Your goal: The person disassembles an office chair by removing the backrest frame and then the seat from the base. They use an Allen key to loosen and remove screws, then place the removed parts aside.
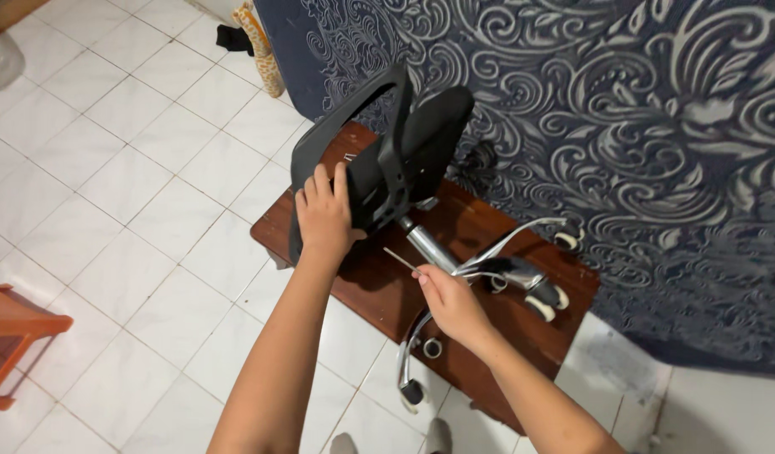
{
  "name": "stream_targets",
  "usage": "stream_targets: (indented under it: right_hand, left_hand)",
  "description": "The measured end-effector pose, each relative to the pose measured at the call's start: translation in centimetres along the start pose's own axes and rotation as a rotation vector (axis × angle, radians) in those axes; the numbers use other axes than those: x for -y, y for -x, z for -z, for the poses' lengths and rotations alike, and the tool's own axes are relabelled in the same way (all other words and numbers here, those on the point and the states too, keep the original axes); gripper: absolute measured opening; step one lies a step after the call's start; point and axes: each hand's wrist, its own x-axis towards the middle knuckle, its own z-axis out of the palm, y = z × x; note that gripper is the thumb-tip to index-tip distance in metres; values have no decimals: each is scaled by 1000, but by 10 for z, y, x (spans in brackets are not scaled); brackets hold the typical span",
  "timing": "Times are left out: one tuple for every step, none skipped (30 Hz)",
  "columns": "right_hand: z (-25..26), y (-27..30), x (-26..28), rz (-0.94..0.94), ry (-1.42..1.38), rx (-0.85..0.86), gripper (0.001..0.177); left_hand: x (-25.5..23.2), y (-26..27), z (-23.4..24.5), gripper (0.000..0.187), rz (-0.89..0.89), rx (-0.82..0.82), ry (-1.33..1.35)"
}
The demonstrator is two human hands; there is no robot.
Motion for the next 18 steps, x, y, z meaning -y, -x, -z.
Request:
stream_targets:
  right_hand:
    - [11, -5, 9, 75, 5, -8, 23]
    - [21, -12, 17, 81, 51, 9, 22]
    - [32, -21, 23, 83, 101, 27, 21]
    - [40, -32, 26, 85, 150, 46, 21]
    - [46, -46, 28, 107, 231, 17, 20]
    - [51, -60, 28, 129, 312, -12, 19]
    - [53, -75, 27, 156, 386, -45, 19]
    - [55, -88, 25, 183, 421, -25, 19]
    - [55, -100, 22, 211, 456, -9, 19]
    - [55, -111, 19, 239, 490, 7, 19]
    - [52, -119, 14, 237, 521, 29, 19]
    - [48, -127, 9, 235, 553, 51, 20]
    - [44, -133, 3, 231, 584, 72, 20]
    - [39, -136, -4, 238, 605, 69, 20]
    - [33, -137, -13, 239, 627, 68, 20]
    - [27, -138, -22, 240, 649, 67, 21]
    - [22, -138, -33, 236, 672, 73, 19]
    - [16, -139, -44, 233, 695, 78, 17]
  left_hand:
    - [-5, -6, 0, 135, 62, 111, 12]
    - [-9, -13, -1, 137, 123, 221, 26]
    - [-14, -16, -2, 139, 185, 336, 45]
    - [-16, -19, -3, 137, 198, 340, 62]
    - [-14, -19, -4, 135, 211, 345, 76]
    - [-15, -19, -5, 134, 225, 351, 90]
    - [-15, -20, -5, 133, 237, 363, 87]
    - [-16, -20, -5, 132, 249, 375, 83]
    - [-17, -20, -5, 132, 260, 385, 79]
    - [-18, -19, -5, 131, 271, 387, 76]
    - [-20, -19, -5, 131, 279, 387, 73]
    - [-20, -20, -6, 130, 287, 388, 70]
    - [-20, -19, -6, 131, 281, 361, 65]
    - [-20, -20, -7, 131, 274, 334, 59]
    - [-20, -18, -9, 132, 266, 312, 54]
    - [-19, -17, -11, 131, 267, 308, 50]
    - [-19, -17, -13, 130, 267, 306, 48]
    - [-19, -16, -15, 129, 266, 304, 47]
